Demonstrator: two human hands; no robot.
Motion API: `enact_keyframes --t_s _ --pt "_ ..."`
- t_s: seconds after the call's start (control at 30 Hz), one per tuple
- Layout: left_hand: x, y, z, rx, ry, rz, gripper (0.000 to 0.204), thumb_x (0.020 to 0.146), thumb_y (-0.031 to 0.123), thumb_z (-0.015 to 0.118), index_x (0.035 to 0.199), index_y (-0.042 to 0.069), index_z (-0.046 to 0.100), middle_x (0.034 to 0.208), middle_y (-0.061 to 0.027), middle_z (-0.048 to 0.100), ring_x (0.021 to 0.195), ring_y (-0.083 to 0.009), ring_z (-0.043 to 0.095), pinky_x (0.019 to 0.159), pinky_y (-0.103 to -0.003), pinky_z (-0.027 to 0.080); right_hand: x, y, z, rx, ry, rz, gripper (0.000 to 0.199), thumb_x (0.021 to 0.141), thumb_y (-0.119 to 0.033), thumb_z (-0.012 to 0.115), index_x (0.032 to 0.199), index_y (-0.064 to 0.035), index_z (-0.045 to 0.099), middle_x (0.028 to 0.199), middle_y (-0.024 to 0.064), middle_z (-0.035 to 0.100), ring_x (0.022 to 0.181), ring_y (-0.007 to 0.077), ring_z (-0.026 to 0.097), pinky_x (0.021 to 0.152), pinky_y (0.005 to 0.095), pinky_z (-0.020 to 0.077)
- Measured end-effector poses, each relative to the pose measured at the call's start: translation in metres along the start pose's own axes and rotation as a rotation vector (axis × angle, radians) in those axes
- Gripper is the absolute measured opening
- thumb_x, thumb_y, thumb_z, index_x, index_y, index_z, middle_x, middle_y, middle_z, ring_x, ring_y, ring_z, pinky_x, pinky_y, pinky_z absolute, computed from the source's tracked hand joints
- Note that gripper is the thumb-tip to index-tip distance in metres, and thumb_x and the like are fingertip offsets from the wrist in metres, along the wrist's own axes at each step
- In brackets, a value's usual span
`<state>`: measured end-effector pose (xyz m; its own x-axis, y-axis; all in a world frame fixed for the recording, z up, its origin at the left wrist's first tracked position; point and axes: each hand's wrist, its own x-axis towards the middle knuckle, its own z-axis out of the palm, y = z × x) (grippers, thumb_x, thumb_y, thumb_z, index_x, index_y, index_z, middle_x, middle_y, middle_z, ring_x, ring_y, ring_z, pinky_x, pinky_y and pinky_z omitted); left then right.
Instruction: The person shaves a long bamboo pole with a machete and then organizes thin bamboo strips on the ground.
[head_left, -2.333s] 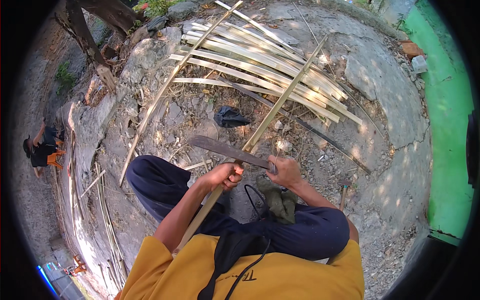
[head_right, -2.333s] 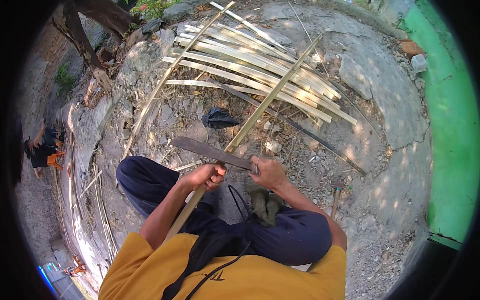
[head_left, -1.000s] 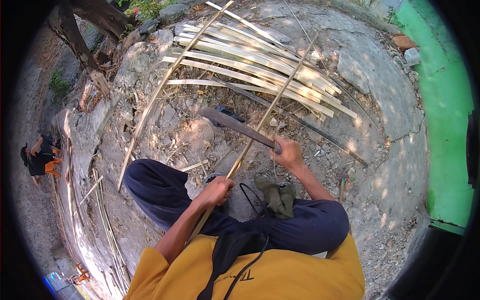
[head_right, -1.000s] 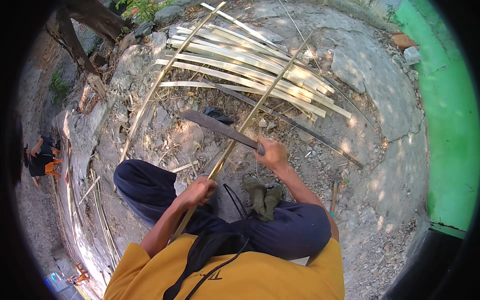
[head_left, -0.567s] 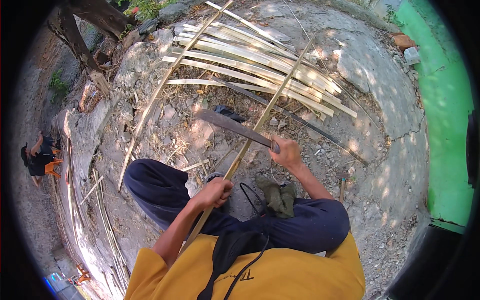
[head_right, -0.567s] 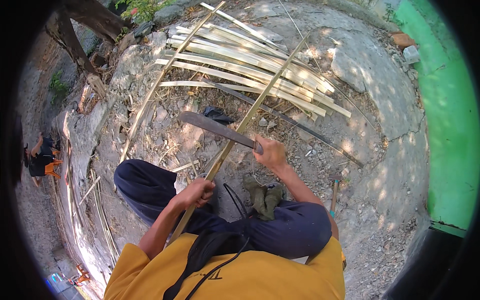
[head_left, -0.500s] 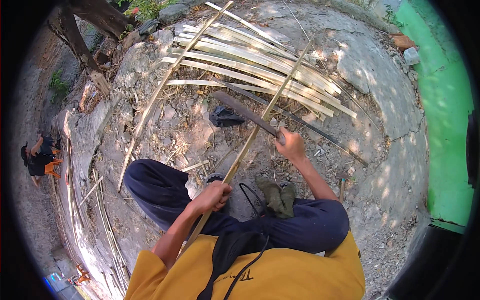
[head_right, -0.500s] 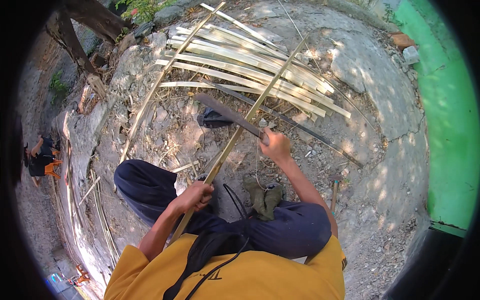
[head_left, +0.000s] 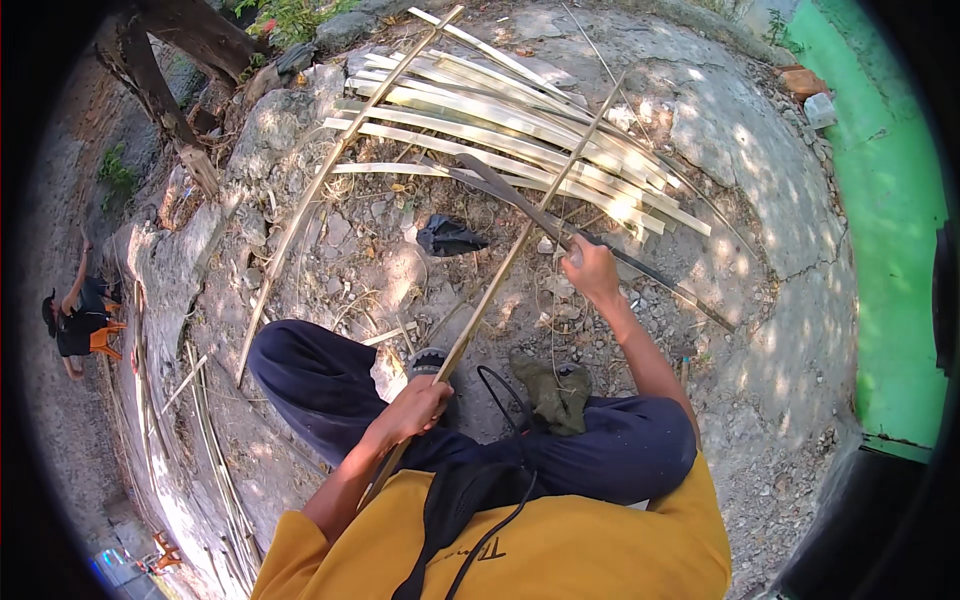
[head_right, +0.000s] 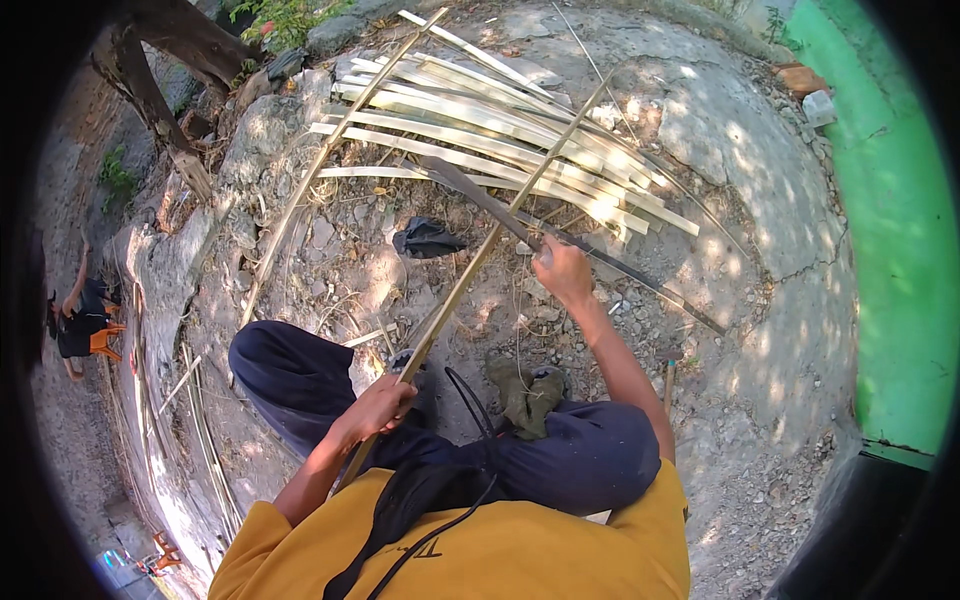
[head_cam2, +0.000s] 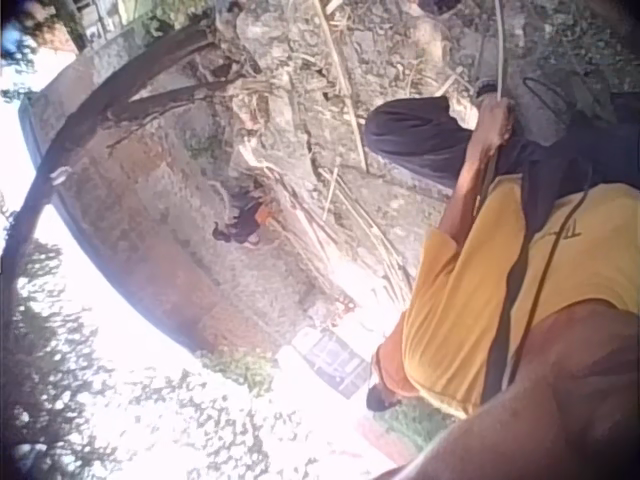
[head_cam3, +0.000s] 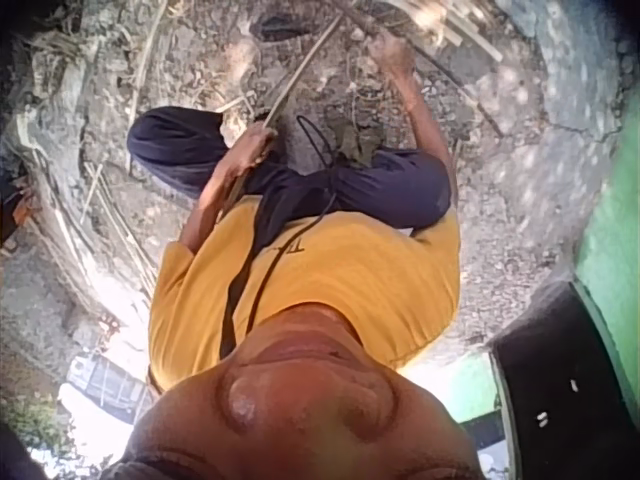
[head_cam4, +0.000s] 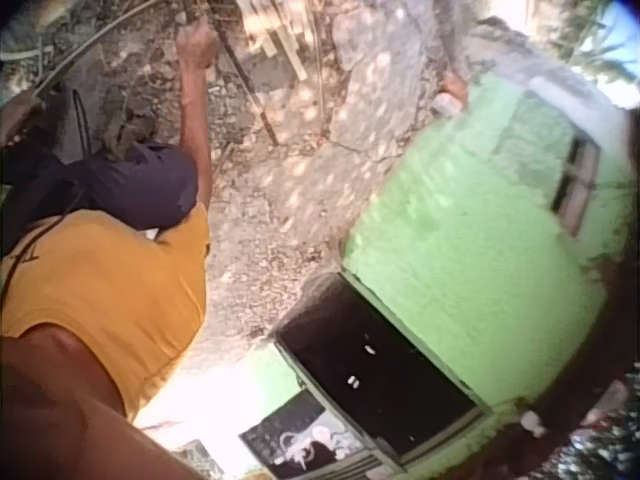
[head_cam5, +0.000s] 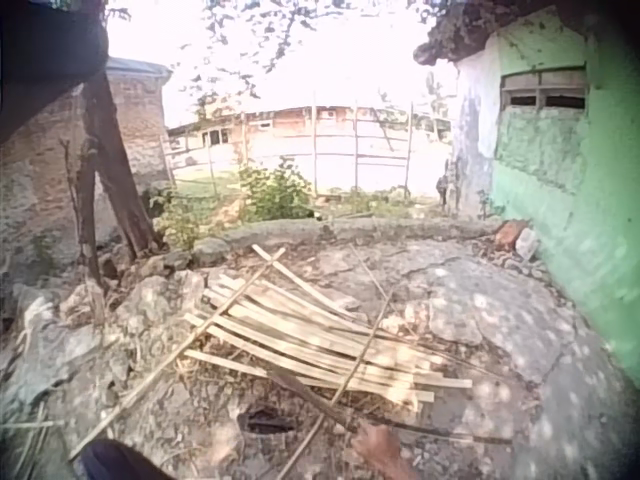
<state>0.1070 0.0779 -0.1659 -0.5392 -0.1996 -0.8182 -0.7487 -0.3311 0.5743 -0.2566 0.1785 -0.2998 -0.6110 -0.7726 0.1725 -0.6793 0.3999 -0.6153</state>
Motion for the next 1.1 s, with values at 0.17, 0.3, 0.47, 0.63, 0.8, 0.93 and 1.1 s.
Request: enact_keyframes --t_s 0.17,0.3,0.47,0.63,0.8,0.93,1.1 --pt "-0.005 0.005 -0.005 0.046 0.063 -0.040 0.036 0.096 0.026 0.048 0.064 0.010 0.040 0.052 0.0001 0.040 0.041 -0.0126 0.038 0.040 -0.030 0.030 -0.004 0.000 0.007 -0.093 -0.084 -0.003 0.040 0.077 -0.029 0.075 0.111 -0.0096 0.065 0.074 0.0193 0.070 0.072 0.0401 0.070 0.064 0.0504 0.0565" --pt "-0.005 -0.002 -0.010 0.054 0.059 -0.018 0.037 0.095 0.026 0.048 0.063 0.010 0.040 0.051 0.0003 0.040 0.041 -0.0124 0.039 0.041 -0.030 0.030 -0.027 -0.034 0.005 -0.078 -0.202 -0.156 0.039 0.074 -0.031 0.078 0.103 -0.0102 0.061 0.073 0.0166 0.069 0.069 0.0395 0.069 0.062 0.0496 0.0548" --pt "-0.038 -0.018 -0.020 0.043 0.016 -0.054 0.034 0.096 0.027 0.049 0.066 0.011 0.043 0.052 0.0020 0.039 0.042 -0.0117 0.039 0.042 -0.030 0.030 0.016 0.004 0.001 -0.052 -0.089 0.081 0.034 0.077 -0.026 0.076 0.105 -0.0099 0.065 0.077 0.0173 0.071 0.072 0.0372 0.070 0.064 0.0473 0.0561" --pt "-0.052 -0.057 -0.026 0.198 0.164 0.080 0.027 0.096 0.023 0.051 0.074 0.008 0.048 0.053 0.0006 0.041 0.044 -0.0147 0.043 0.044 -0.033 0.034 0.040 0.026 -0.011 -0.132 -0.071 0.077 0.037 0.079 -0.027 0.074 0.111 -0.0084 0.067 0.083 0.0188 0.073 0.076 0.0368 0.072 0.068 0.0459 0.0574" --pt "-0.066 -0.061 -0.029 0.642 0.298 0.216 0.020 0.091 0.017 0.057 0.093 -0.003 0.053 0.067 -0.0207 0.057 0.063 -0.0463 0.056 0.066 -0.051 0.048 0.012 0.024 -0.008 -0.194 -0.107 0.080 0.041 0.080 -0.027 0.072 0.116 -0.0081 0.066 0.084 0.0206 0.072 0.079 0.0394 0.071 0.070 0.0479 0.0565" --pt "-0.069 -0.070 -0.005 0.985 0.475 0.289 0.034 0.082 0.012 0.067 0.106 -0.005 0.051 0.101 -0.0254 0.058 0.093 -0.0448 0.061 0.081 -0.049 0.051 -0.010 0.023 0.002 -0.066 -0.026 0.040 0.032 0.080 -0.029 0.073 0.102 -0.0072 0.065 0.079 0.0231 0.068 0.077 0.0446 0.067 0.065 0.0516 0.0523" --pt "-0.045 -0.013 0.018 1.034 0.371 0.434 0.070 0.082 0.014 0.067 0.141 -0.007 0.037 0.132 -0.0280 0.044 0.121 -0.0446 0.051 0.101 -0.046 0.046 -0.026 0.022 0.005 -0.040 -0.079 0.182 0.027 0.082 -0.029 0.072 0.101 -0.0111 0.066 0.080 0.0234 0.069 0.077 0.0447 0.068 0.068 0.0536 0.0536"
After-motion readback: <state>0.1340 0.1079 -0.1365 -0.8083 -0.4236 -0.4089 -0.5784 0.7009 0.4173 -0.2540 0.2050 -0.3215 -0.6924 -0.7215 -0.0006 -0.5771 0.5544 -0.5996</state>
